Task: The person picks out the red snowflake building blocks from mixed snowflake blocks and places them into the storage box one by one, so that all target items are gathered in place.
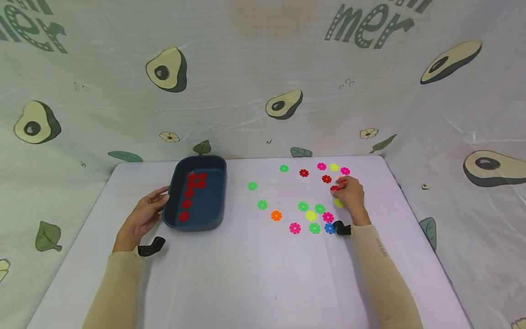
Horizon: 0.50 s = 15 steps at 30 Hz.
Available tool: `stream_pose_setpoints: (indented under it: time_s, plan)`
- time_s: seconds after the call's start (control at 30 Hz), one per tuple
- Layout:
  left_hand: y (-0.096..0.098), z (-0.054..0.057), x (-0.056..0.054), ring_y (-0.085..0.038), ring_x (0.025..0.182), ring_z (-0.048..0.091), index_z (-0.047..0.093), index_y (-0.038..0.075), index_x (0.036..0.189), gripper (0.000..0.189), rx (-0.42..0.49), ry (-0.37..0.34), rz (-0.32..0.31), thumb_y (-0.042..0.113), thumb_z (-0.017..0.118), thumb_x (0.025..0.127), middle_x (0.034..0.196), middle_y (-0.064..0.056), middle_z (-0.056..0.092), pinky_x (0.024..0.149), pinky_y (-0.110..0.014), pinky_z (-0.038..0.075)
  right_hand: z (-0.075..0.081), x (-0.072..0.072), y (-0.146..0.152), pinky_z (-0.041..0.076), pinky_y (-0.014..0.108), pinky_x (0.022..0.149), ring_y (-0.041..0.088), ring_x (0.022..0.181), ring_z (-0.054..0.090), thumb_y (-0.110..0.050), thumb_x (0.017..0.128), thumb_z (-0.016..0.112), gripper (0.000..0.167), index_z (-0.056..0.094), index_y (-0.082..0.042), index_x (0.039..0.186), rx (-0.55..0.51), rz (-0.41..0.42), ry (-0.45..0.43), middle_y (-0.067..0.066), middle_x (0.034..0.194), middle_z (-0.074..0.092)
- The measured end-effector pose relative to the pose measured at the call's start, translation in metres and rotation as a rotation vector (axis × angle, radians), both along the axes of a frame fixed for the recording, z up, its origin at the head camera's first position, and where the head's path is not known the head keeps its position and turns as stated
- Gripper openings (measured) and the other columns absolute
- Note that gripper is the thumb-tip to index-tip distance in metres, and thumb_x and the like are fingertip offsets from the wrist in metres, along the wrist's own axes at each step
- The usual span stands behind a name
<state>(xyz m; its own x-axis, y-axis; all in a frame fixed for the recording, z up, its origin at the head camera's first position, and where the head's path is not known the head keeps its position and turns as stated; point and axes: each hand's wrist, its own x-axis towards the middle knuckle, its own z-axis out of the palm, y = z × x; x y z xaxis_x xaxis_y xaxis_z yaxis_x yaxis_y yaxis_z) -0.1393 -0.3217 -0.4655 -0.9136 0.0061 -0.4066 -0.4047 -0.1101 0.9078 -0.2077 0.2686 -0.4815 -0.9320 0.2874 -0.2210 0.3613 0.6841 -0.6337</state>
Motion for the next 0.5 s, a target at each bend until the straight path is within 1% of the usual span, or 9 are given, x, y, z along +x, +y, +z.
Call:
stream_pose_setpoints:
  time_s: [0.23, 0.5]
  plan:
    - [-0.0007, -0.0003, 0.0001, -0.004, 0.096, 0.060, 0.039, 0.013, 0.163, 0.057, 0.000, 0.003, 0.001, 0.018, 0.059, 0.110, 0.116, 0.008, 0.057, 0.077, -0.021, 0.053, 0.0016, 0.0009, -0.0026, 0.052, 0.034, 0.078, 0.038, 0.100, 0.059, -0.003, 0.096, 0.075, 0.043, 0.060, 0.008, 0.134, -0.012, 0.029, 0.007, 0.029, 0.119, 0.061]
    - [-0.0007, 0.0000, 0.0002, -0.003, 0.093, 0.060, 0.040, 0.013, 0.162, 0.055, 0.006, 0.008, 0.002, 0.017, 0.058, 0.111, 0.113, 0.009, 0.058, 0.074, -0.020, 0.052, 0.0056, 0.0054, -0.0079, 0.056, 0.038, 0.084, 0.044, 0.113, 0.058, -0.002, 0.100, 0.069, 0.038, 0.060, 0.007, 0.136, -0.031, 0.055, 0.031, 0.031, 0.128, 0.059]
